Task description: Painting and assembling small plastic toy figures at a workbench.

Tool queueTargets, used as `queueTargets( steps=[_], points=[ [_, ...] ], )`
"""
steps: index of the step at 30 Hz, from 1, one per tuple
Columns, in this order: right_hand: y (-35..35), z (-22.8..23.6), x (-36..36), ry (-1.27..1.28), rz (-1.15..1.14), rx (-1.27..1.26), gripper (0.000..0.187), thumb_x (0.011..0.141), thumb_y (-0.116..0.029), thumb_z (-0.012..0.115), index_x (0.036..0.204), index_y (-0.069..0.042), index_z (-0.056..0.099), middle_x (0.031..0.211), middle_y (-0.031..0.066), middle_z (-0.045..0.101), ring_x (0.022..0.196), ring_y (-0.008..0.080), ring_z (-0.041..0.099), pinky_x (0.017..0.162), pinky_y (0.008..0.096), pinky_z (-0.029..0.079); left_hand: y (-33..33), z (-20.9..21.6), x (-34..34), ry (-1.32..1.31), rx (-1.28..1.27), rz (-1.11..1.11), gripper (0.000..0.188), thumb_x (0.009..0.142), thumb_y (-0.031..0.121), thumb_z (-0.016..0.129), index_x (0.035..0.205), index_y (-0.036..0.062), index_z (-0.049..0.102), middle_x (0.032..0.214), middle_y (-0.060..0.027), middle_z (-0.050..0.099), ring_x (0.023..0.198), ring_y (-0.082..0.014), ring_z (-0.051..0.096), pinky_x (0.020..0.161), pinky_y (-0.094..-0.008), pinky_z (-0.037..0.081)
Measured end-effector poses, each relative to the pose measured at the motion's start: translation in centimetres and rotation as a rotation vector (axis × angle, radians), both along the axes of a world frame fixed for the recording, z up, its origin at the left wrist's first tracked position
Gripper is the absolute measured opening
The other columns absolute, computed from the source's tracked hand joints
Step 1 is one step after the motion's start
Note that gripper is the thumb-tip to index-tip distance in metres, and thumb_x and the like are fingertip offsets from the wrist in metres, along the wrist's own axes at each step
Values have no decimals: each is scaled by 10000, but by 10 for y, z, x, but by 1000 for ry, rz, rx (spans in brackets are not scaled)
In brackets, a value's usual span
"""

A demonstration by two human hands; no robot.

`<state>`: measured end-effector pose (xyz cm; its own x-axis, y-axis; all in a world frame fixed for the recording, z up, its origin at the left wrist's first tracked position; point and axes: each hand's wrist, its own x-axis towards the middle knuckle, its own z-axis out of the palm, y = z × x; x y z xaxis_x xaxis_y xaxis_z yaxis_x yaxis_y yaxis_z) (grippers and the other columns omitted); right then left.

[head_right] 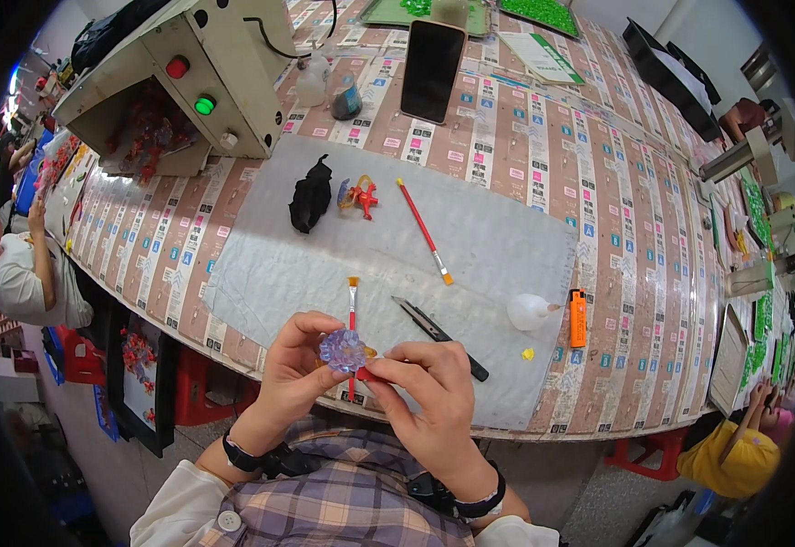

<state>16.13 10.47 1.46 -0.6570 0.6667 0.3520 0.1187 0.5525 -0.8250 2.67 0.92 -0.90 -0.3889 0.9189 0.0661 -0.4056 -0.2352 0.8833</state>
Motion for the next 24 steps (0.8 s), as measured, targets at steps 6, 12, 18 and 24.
queueTargets(
  steps=[6, 12, 18, 24],
  points=[
    [2, 2, 1, -20, 44, 109, 224, 652, -46, 723, 858, -106, 662, 855, 11, 592, 762, 177, 504, 671, 285, 389, -1, -1, -1, -56, -71, 11, 396, 793, -33, 615, 1144, 12, 438, 1039, -79, 543, 974, -142, 553, 844, -271, 469],
    [1, 2, 0, -4, 3, 175, 250, 641, -50, 724, 874, -127, 681, 850, -8, 596, 744, 173, 493, 649, 281, 389, -1, 0, -1, -113, -104, 20, 399, 786, -14, 634, 1136, 1, 442, 1026, -93, 559, 961, -162, 571, 842, -287, 474],
    [-1, 3, 2, -14, 40, 201, 277, 628, -27, 725, 883, -126, 684, 851, -8, 595, 753, 172, 487, 642, 274, 389, -1, -4, 0, -94, -92, 46, 390, 789, -9, 631, 1130, 0, 444, 1022, -87, 558, 954, -158, 573, 842, -294, 474],
    [-2, 4, -1, 17, -11, 209, 295, 614, -29, 725, 888, -133, 686, 863, -7, 597, 746, 169, 484, 640, 272, 388, -1, -5, -2, -54, -26, 5, 364, 833, -32, 566, 1168, 4, 429, 1052, -80, 544, 979, -140, 554, 852, -269, 460]
  ],
)
